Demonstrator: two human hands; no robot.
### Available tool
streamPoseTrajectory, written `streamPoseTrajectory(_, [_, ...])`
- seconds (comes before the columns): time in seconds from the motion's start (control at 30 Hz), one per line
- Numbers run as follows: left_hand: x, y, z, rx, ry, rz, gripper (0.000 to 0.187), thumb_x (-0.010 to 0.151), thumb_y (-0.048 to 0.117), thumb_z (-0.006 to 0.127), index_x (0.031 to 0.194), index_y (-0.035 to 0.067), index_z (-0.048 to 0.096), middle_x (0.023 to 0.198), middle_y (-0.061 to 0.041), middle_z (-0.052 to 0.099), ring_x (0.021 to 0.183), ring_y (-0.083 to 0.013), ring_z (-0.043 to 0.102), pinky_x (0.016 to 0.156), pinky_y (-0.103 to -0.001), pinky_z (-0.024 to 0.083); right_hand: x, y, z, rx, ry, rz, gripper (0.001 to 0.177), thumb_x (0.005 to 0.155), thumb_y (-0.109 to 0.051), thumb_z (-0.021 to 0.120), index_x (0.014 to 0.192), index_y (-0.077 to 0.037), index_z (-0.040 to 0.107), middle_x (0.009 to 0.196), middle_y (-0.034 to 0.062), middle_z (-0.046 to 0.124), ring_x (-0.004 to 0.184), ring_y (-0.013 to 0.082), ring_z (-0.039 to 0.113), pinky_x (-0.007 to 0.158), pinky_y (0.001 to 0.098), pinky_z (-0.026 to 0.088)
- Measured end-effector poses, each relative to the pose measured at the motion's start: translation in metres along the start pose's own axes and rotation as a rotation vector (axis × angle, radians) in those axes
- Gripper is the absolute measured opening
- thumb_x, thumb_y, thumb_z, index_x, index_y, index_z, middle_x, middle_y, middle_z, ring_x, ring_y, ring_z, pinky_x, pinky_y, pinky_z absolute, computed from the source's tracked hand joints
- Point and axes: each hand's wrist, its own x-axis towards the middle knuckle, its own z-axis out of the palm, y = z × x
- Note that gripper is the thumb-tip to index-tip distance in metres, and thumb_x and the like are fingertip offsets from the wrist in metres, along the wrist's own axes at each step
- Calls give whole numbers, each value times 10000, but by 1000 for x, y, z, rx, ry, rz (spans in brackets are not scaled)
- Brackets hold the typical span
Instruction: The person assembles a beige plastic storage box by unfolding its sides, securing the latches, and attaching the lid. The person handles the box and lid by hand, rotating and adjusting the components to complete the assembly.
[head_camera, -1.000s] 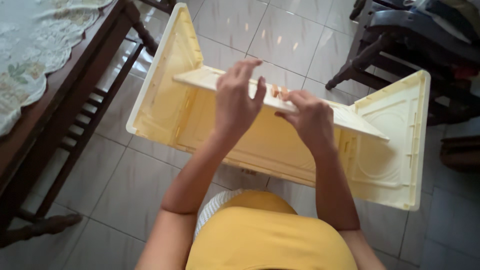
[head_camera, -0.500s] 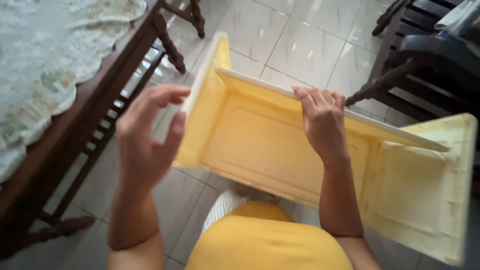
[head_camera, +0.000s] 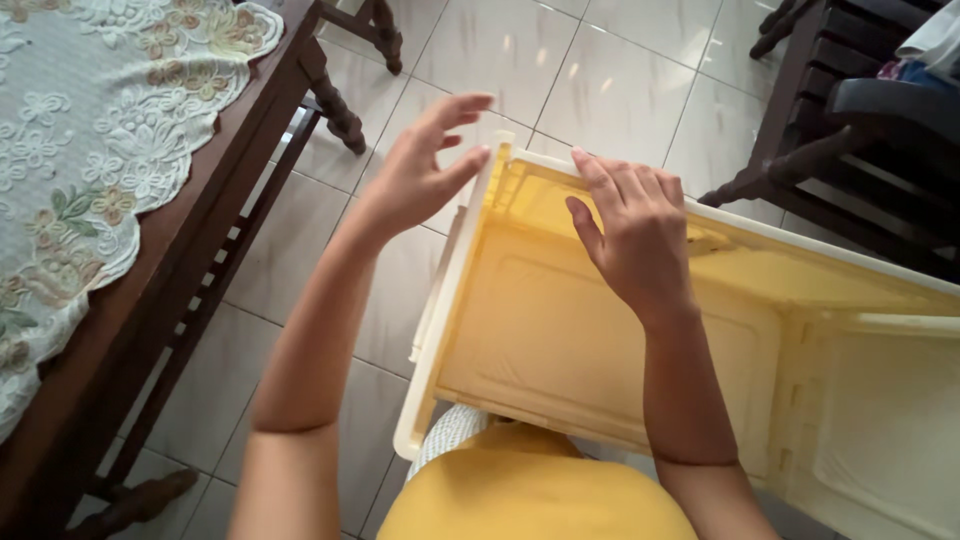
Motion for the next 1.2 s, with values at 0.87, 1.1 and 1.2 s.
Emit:
streamPoseTrajectory(0.87, [13,4,13,-280,-51,-34,233,929,72,648,1143,-16,680,1051,-70,743,1081,-149,722,1063,-356,572,50,-20,28,140,119,76,130,1015,-194,735,1096,-95,756,931,23,733,826,221,681,758,380,510])
streamPoseTrajectory(1.1, [12,0,17,-324,-15,-48,230,913,37,656,1129,-36,687,1039,-72,744,1043,-132,719,1076,-343,571,52,-16,33,113,120,110,106,974,-200,766,1028,-109,757,906,1,736,751,208,659,712,372,493])
streamPoseTrajectory(1.2, [12,1,16,-318,-27,-47,206,935,33,665,1126,-39,698,1036,-73,745,1037,-127,715,1081,-331,570,54,-14,34,129,125,128,87,973,-202,774,993,-119,755,903,-6,737,743,203,661,686,366,485])
